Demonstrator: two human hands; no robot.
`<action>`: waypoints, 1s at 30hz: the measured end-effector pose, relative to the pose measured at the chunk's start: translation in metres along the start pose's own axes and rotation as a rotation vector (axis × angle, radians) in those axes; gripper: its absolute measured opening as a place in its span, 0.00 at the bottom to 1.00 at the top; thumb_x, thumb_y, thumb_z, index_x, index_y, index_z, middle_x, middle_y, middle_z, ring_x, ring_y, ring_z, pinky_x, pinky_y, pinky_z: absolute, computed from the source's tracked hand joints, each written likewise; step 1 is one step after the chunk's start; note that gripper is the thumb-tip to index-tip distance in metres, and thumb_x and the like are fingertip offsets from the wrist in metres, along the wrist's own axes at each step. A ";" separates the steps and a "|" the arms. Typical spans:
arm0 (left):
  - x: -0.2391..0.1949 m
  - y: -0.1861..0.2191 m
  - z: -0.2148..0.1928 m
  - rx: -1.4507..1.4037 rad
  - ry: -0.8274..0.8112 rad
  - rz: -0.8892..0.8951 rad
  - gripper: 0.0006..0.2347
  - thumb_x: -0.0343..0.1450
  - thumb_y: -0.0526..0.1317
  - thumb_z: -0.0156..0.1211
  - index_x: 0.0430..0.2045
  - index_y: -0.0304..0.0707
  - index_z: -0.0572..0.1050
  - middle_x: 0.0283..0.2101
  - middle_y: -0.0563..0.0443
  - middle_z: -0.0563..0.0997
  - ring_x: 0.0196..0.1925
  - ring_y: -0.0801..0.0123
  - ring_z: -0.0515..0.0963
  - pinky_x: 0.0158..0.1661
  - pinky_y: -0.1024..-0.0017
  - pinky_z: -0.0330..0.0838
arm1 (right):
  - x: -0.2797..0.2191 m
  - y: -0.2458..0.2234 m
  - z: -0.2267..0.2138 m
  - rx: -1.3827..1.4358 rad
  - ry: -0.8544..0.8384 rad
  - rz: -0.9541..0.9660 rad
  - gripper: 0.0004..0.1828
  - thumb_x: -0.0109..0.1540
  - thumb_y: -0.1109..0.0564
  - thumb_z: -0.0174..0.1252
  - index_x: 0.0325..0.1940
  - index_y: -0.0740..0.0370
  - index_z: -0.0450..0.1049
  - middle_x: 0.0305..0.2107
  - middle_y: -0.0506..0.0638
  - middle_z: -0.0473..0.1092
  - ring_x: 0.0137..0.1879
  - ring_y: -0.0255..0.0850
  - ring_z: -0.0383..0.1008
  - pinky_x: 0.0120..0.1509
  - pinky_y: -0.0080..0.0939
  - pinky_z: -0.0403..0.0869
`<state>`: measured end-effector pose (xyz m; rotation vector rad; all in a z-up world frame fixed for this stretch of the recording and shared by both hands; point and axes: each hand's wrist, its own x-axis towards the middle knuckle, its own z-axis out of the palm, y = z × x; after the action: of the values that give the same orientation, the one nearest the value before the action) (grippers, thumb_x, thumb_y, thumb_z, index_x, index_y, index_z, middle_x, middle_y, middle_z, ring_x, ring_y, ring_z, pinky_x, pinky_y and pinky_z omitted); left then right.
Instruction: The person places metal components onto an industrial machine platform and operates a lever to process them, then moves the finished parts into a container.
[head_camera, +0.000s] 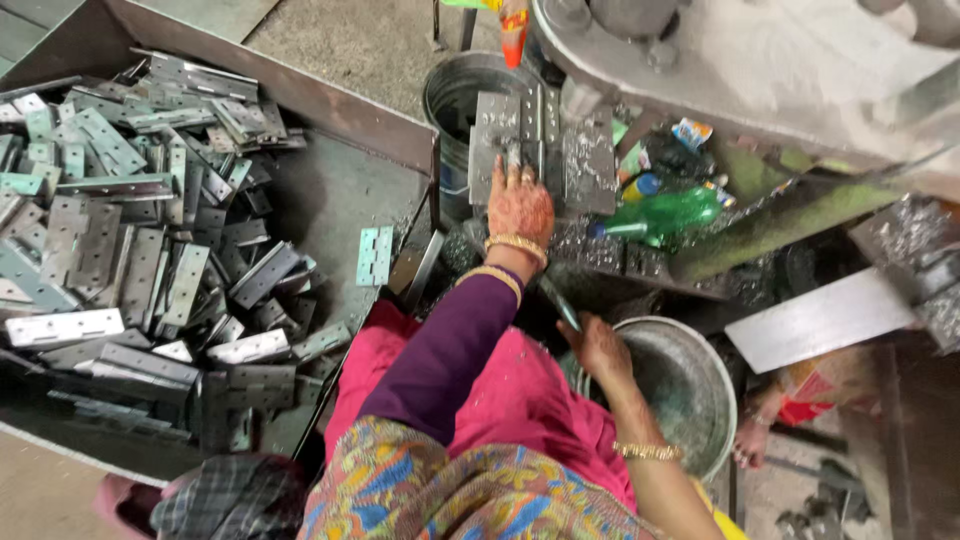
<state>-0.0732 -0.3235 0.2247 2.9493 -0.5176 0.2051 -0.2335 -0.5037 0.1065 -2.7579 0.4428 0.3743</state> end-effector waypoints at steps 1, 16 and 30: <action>-0.008 -0.001 0.001 0.024 -0.043 0.005 0.16 0.75 0.42 0.45 0.51 0.38 0.79 0.67 0.43 0.71 0.73 0.53 0.62 0.73 0.48 0.36 | -0.006 0.000 -0.004 -0.005 -0.017 -0.031 0.24 0.64 0.36 0.57 0.46 0.59 0.76 0.39 0.65 0.77 0.50 0.63 0.77 0.51 0.63 0.73; 0.021 -0.012 0.007 0.175 -0.124 -0.014 0.18 0.75 0.43 0.42 0.55 0.45 0.75 0.71 0.50 0.63 0.75 0.55 0.55 0.72 0.47 0.32 | 0.022 -0.007 -0.008 -0.109 0.106 -0.211 0.24 0.63 0.35 0.57 0.41 0.60 0.74 0.38 0.62 0.77 0.46 0.62 0.78 0.47 0.63 0.74; 0.060 -0.021 0.012 0.108 -0.128 -0.059 0.15 0.79 0.43 0.44 0.53 0.45 0.80 0.69 0.49 0.71 0.77 0.55 0.59 0.75 0.46 0.36 | 0.026 -0.010 -0.028 -0.182 0.320 -0.380 0.17 0.64 0.42 0.58 0.38 0.58 0.72 0.32 0.60 0.77 0.41 0.60 0.78 0.46 0.62 0.75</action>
<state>-0.0091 -0.3256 0.2204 3.0929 -0.4472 0.0383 -0.2005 -0.5109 0.1273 -3.0007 -0.0537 -0.1276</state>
